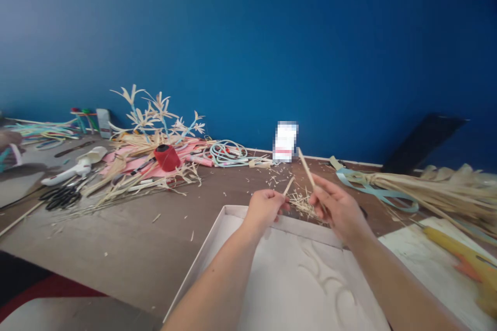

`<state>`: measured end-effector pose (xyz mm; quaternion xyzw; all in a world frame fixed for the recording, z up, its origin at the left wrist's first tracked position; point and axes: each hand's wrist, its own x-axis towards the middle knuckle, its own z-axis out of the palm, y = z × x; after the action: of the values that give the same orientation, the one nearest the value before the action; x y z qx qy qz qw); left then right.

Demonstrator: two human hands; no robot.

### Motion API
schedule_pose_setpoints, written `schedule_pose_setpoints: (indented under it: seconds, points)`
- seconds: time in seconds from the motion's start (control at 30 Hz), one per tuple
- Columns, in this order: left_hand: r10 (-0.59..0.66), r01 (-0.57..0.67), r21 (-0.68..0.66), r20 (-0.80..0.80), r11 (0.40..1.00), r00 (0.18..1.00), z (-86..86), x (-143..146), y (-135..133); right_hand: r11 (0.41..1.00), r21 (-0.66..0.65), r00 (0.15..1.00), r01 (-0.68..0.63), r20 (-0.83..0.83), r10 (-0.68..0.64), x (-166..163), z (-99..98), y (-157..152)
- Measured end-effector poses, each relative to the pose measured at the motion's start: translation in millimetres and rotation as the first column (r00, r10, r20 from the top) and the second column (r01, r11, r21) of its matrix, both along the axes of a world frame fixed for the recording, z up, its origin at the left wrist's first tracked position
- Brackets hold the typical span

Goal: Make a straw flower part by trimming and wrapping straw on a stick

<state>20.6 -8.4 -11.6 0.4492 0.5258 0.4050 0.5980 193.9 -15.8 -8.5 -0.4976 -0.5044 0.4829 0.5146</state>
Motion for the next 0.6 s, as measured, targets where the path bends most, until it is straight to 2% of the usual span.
schedule_pose_setpoints:
  seconds: [0.1,0.17,0.23,0.37,0.43,0.53,0.6]
  points:
    - [-0.021,0.022,0.043,-0.019,0.999,1.000,-2.7,0.3,0.8,0.958,-0.100,0.962,-0.269,0.022,0.272,-10.5,-3.7,-4.8]
    - [-0.048,0.057,0.100,-0.094,0.993,0.994,-5.5,0.4,0.2,0.930,-0.139,0.931,-0.341,0.085,0.354,-14.3,-7.0,-5.6]
    - [-0.060,0.095,0.179,-0.193,0.979,0.979,-7.4,0.3,-1.5,0.926,-0.141,0.918,-0.350,0.144,0.369,-15.0,-10.0,-4.6]
    - [-0.034,0.140,0.335,-0.303,0.932,0.952,-7.1,-0.3,-6.0,0.968,-0.052,0.937,-0.244,0.244,0.250,-14.1,-12.8,-2.5]
    - [-0.021,0.143,0.359,-0.322,0.923,0.947,-6.2,-0.4,-7.1,0.984,-0.009,0.941,-0.179,0.291,0.174,-14.9,-12.5,-2.7]
    - [-0.044,0.130,0.297,-0.279,0.946,0.959,-5.3,0.4,-6.5,0.997,0.037,0.943,-0.073,0.327,0.057,-14.3,-10.6,-2.0]
    - [-0.061,0.111,0.220,-0.223,0.969,0.973,-4.5,1.4,-5.5,0.998,0.048,0.944,0.042,0.325,-0.056,-10.3,-9.2,0.5]
